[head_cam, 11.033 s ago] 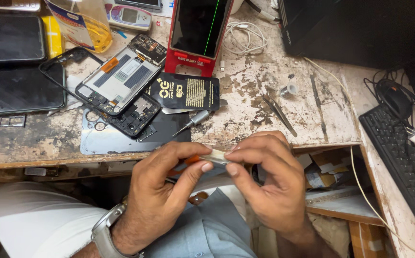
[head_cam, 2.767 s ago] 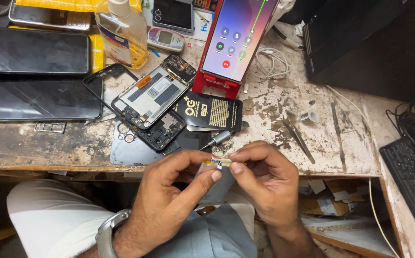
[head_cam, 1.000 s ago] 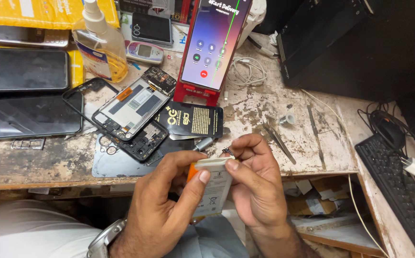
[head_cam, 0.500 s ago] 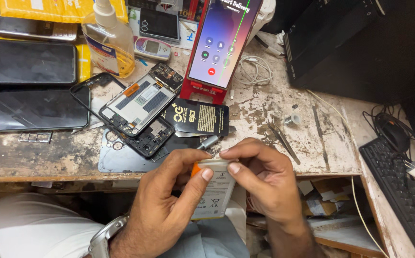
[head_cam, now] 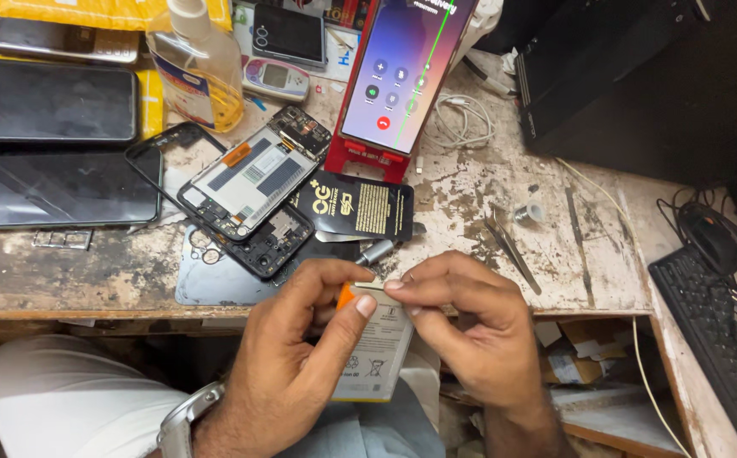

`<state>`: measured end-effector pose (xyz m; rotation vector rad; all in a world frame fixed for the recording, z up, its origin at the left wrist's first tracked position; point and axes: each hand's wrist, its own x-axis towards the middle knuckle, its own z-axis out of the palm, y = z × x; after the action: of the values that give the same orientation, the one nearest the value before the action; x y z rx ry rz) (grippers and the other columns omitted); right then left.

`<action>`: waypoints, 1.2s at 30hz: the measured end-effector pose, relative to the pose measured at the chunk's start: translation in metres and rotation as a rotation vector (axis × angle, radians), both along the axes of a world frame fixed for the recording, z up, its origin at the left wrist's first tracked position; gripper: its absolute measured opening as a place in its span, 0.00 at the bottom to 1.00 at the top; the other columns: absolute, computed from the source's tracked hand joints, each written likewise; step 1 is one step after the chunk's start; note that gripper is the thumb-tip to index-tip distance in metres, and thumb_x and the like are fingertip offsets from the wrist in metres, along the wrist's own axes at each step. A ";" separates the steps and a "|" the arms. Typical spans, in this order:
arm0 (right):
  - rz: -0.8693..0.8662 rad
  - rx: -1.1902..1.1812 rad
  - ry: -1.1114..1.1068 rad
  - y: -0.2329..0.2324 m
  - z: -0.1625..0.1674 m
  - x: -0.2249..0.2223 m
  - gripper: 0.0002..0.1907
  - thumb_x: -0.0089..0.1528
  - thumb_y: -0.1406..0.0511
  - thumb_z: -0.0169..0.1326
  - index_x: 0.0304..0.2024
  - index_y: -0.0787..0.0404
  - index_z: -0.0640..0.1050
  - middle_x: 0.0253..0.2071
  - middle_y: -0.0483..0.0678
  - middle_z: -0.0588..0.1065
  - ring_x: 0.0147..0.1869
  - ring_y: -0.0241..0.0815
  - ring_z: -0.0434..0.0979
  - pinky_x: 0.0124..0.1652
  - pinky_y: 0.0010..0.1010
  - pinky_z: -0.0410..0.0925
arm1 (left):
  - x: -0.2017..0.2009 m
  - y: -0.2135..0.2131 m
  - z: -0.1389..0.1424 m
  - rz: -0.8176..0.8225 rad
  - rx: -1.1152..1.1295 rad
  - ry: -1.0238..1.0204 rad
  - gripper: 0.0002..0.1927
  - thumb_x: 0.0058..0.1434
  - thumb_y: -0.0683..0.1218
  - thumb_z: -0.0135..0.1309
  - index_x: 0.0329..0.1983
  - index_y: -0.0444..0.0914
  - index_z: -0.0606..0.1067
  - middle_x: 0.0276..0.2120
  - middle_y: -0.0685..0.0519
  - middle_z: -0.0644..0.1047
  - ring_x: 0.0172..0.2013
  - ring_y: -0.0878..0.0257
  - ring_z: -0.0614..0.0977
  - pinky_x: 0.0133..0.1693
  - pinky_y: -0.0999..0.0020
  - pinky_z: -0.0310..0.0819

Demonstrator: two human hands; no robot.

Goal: The person uses a screwdriver to remove screws from a mobile phone battery, then peels off the protective film. They place the battery into the phone chassis, connect the ribbon cable, and test the device by pressing the power button.

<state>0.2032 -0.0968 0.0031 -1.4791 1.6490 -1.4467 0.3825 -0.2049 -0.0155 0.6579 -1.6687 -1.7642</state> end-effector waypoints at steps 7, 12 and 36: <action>-0.050 -0.011 0.047 -0.002 -0.002 0.007 0.18 0.56 0.82 0.54 0.43 0.64 0.85 0.44 0.51 0.80 0.45 0.37 0.82 0.42 0.23 0.76 | -0.005 -0.003 0.003 0.004 0.035 -0.023 0.11 0.66 0.46 0.54 0.48 0.36 0.76 0.29 0.56 0.82 0.29 0.73 0.79 0.29 0.75 0.75; -0.078 -0.144 -0.126 -0.003 -0.012 0.019 0.16 0.62 0.79 0.58 0.52 0.66 0.75 0.46 0.51 0.78 0.51 0.37 0.81 0.52 0.27 0.75 | -0.007 -0.003 0.003 0.032 0.072 -0.014 0.10 0.67 0.46 0.54 0.46 0.36 0.76 0.25 0.54 0.81 0.26 0.73 0.78 0.27 0.75 0.73; -0.110 -0.163 -0.333 0.009 -0.026 0.027 0.09 0.64 0.80 0.56 0.47 0.71 0.76 0.49 0.53 0.75 0.51 0.35 0.77 0.52 0.25 0.71 | 0.001 0.004 0.004 0.037 -0.127 -0.022 0.10 0.70 0.46 0.51 0.45 0.34 0.74 0.25 0.51 0.75 0.25 0.65 0.74 0.28 0.69 0.69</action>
<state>0.2304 -0.0881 -0.0230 -1.1625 1.4549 -1.8132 0.3830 -0.2006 -0.0110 0.6485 -1.7560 -1.6151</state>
